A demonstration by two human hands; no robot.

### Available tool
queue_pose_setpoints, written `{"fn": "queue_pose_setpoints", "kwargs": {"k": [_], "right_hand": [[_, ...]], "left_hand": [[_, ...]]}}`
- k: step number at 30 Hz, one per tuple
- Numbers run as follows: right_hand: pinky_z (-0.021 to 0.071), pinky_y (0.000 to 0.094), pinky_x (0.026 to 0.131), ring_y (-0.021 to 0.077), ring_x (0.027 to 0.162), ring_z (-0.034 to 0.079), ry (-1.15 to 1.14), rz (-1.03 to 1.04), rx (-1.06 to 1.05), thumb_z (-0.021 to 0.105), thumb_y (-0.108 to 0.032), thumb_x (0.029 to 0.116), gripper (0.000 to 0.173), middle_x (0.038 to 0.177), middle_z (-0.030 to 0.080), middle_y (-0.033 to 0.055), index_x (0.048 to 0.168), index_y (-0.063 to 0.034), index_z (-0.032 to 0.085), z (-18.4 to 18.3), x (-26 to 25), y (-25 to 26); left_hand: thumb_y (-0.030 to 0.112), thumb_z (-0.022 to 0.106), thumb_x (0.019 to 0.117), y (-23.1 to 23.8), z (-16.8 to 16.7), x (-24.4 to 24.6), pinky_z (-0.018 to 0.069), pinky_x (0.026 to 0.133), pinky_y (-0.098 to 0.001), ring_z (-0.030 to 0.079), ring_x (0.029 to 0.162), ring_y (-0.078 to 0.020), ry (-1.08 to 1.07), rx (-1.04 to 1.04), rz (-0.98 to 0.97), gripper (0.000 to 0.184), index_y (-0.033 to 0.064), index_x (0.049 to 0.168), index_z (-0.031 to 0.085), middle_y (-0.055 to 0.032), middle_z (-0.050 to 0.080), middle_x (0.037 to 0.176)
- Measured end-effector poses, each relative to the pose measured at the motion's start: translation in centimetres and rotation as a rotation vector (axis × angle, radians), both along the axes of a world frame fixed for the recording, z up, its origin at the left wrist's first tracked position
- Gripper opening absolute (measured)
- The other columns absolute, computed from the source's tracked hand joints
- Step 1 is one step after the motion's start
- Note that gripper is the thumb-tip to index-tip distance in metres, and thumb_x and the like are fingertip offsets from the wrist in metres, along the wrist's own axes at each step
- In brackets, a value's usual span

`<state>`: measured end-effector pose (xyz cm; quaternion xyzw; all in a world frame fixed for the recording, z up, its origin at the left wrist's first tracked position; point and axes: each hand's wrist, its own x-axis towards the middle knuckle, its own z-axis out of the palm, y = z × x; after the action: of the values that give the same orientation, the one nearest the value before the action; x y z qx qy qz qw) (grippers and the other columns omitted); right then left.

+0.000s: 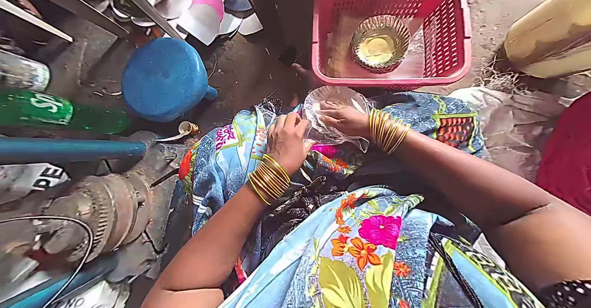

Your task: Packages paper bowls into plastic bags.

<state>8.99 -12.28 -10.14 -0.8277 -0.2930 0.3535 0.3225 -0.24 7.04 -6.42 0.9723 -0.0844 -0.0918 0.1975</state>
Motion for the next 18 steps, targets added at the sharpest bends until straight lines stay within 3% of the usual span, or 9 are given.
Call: {"fn": "queue_pose_setpoints", "kwargs": {"k": [3,5,6,8,10,13,15,18], "right_hand": [[0.04,0.0538,0.111,0.0359,0.13,0.059,0.013,-0.063,0.112,0.038,-0.028,0.1125,0.046,0.136,0.063,0.0247,0.137,0.0028,0.062,1.9,-0.2,-1.3],[0.0466,0.0535,0.102,0.0316,0.116,0.066,-0.017,-0.079,0.147,0.044,-0.03,0.1106,0.042,0.124,0.07,0.0208,0.13,-0.0007,0.068,3.2,-0.8,-2.3],[0.0491,0.0533,0.098,0.0303,0.111,0.068,-0.055,-0.066,0.16,0.049,-0.03,0.1086,0.04,0.12,0.071,0.0192,0.126,-0.0018,0.07,3.7,-1.2,-2.8],[0.0523,0.0537,0.095,0.0319,0.106,0.07,-0.138,-0.027,0.132,0.062,-0.031,0.1024,0.037,0.117,0.073,0.0187,0.122,-0.0011,0.072,4.2,-2.4,-3.7],[0.0542,0.0562,0.091,0.034,0.102,0.071,-0.266,-0.017,0.04,0.073,-0.03,0.0955,0.035,0.113,0.074,0.0175,0.117,-0.0019,0.074,4.2,-3.8,-4.3],[0.0524,0.0615,0.085,0.0376,0.1,0.071,-0.408,-0.125,-0.06,0.068,-0.016,0.0955,0.018,0.109,0.074,0.017,0.104,-0.0026,0.077,5.2,-5.4,-5.0],[0.0528,0.0615,0.08,0.037,0.094,0.071,-0.498,-0.205,-0.008,0.066,-0.01,0.0932,0.014,0.101,0.074,0.0167,0.096,-0.0016,0.076,5.8,-5.9,-5.4],[0.0539,0.0582,0.088,0.0361,0.108,0.069,-0.59,-0.218,0.101,0.067,-0.015,0.0911,0.021,0.119,0.072,0.0167,0.105,-0.0034,0.077,6.4,-6.3,-4.3]], "left_hand": [[0.029,0.08,0.0874,0.3,0.6,0.2,0.0448,0.099,-0.0611,0.056,0.127,-0.041,0.092,0.045,-0.041,0.048,0.0042,0.127,0.07,-0.0201,0.062,0.134],[0.027,0.076,0.0912,0.4,0.9,0.1,0.0442,0.101,-0.062,0.056,0.127,-0.0411,0.13,0.082,-0.051,0.046,0.0036,0.13,0.068,-0.021,0.06,0.137],[0.023,0.073,0.0936,0.6,0.9,-0.1,0.0462,0.098,-0.0623,0.06,0.121,-0.0421,0.107,0.083,-0.048,0.04,0.002,0.127,0.07,-0.0225,0.063,0.132],[0.013,0.066,0.0964,1.0,0.0,-0.6,0.0536,0.085,-0.0592,0.069,0.101,-0.0413,-0.033,0.06,-0.038,0.021,-0.0018,0.108,0.075,-0.023,0.07,0.111],[0.005,0.063,0.0935,1.2,-0.7,-0.9,0.0578,0.072,-0.0557,0.072,0.085,-0.0392,-0.218,-0.003,0.007,0.015,-0.0044,0.096,0.075,-0.022,0.071,0.096],[-0.002,0.06,0.0904,1.2,-0.3,-0.5,0.0576,0.065,-0.052,0.071,0.076,-0.0368,-0.394,-0.093,0.111,0.016,-0.0076,0.1,0.071,-0.0227,0.069,0.095],[-0.006,0.059,0.0876,1.1,0.1,-0.2,0.057,0.064,-0.0484,0.069,0.073,-0.0345,-0.442,-0.134,0.138,0.016,-0.0075,0.1,0.069,-0.0227,0.068,0.094],[-0.008,0.062,0.0861,1.1,0.3,0.2,0.0583,0.069,-0.0447,0.069,0.079,-0.0318,-0.458,-0.21,0.08,0.011,-0.0072,0.095,0.069,-0.0228,0.067,0.1]]}}
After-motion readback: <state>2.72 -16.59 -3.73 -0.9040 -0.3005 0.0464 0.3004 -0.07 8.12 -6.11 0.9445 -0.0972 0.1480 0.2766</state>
